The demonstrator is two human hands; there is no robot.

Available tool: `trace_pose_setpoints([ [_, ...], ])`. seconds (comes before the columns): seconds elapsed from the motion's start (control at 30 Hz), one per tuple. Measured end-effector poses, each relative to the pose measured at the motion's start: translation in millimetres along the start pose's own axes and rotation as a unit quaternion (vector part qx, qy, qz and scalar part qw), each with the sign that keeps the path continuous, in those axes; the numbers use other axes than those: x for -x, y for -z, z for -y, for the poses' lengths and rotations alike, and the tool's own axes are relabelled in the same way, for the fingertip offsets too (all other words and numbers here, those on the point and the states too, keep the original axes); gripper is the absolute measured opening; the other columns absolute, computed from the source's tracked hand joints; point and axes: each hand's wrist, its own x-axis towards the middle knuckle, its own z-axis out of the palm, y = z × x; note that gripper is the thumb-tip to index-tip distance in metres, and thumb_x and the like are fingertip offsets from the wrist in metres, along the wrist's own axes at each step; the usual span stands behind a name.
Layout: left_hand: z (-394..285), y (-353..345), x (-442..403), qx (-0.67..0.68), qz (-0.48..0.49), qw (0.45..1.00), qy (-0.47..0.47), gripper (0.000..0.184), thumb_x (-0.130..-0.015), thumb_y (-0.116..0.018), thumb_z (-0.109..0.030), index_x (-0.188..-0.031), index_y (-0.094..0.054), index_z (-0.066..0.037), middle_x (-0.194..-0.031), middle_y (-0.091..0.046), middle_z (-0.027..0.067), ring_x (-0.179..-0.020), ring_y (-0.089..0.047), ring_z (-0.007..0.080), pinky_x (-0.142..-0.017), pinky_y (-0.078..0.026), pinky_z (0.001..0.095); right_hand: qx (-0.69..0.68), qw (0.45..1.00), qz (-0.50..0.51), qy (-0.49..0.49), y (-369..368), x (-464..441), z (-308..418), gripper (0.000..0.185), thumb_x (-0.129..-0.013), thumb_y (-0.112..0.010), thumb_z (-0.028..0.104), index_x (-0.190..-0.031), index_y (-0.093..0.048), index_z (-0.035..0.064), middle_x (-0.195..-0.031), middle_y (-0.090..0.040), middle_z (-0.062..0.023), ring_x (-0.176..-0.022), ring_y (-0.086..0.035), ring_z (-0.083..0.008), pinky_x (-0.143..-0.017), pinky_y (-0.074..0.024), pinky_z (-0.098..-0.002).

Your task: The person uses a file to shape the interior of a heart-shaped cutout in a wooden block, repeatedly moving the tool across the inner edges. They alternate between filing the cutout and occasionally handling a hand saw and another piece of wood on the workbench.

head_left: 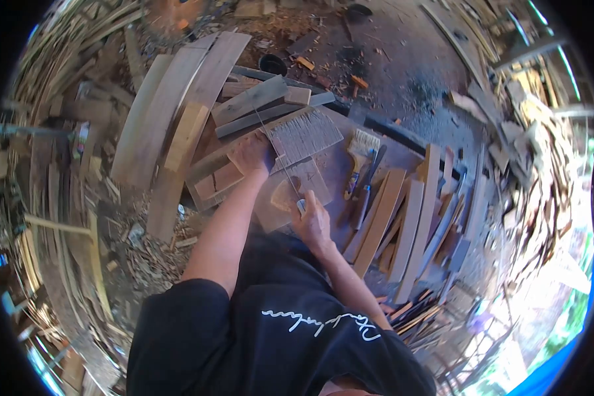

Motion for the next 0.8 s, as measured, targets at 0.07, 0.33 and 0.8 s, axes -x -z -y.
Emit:
trace_pose_setpoints([
  [0.07, -1.4, -1.4, 0.5, 0.019, -0.017, 1.0, 0.015, 0.053, -0.1, -0.033, -0.04, -0.088, -0.075, -0.01, -0.093, -0.073, 0.0145, -0.093, -0.068, 0.0296, -0.088, -0.042, 0.0466, -0.022, 1.0, 0.014, 0.0, -2.3, 2.2, -7.0, 0.031, -0.086, -0.067, 0.016, -0.107, -0.048, 0.0022, -0.089, -0.062, -0.0253, -0.082, -0.063, -0.0471, -0.07, -0.0517, -0.0519],
  [0.33, -0.9, -12.1, 2.6, 0.052, -0.056, 0.997, 0.029, 0.052, -0.1, -0.035, -0.035, -0.082, -0.075, -0.008, -0.092, -0.072, 0.017, -0.093, -0.068, 0.0327, -0.088, -0.044, 0.0466, -0.031, 0.997, 0.057, -0.049, 71.1, 89.9, -25.7, 0.022, -0.089, -0.067, 0.016, -0.096, -0.05, 0.0034, -0.09, -0.062, -0.0249, -0.083, -0.062, -0.0478, -0.07, -0.0508, -0.0526],
  [0.8, 2.2, -7.9, -1.6, 0.085, -0.037, 0.995, -0.024, 0.049, -0.101, -0.035, -0.032, -0.084, -0.074, -0.007, -0.094, -0.072, 0.0168, -0.092, -0.068, 0.0347, -0.084, -0.048, 0.048, -0.03, 0.996, 0.077, -0.029, 81.7, 87.1, -42.0, 0.023, -0.091, -0.065, 0.015, -0.102, -0.049, 0.0026, -0.093, -0.063, -0.0285, -0.086, -0.062, -0.0499, -0.071, -0.0511, -0.0535],
])
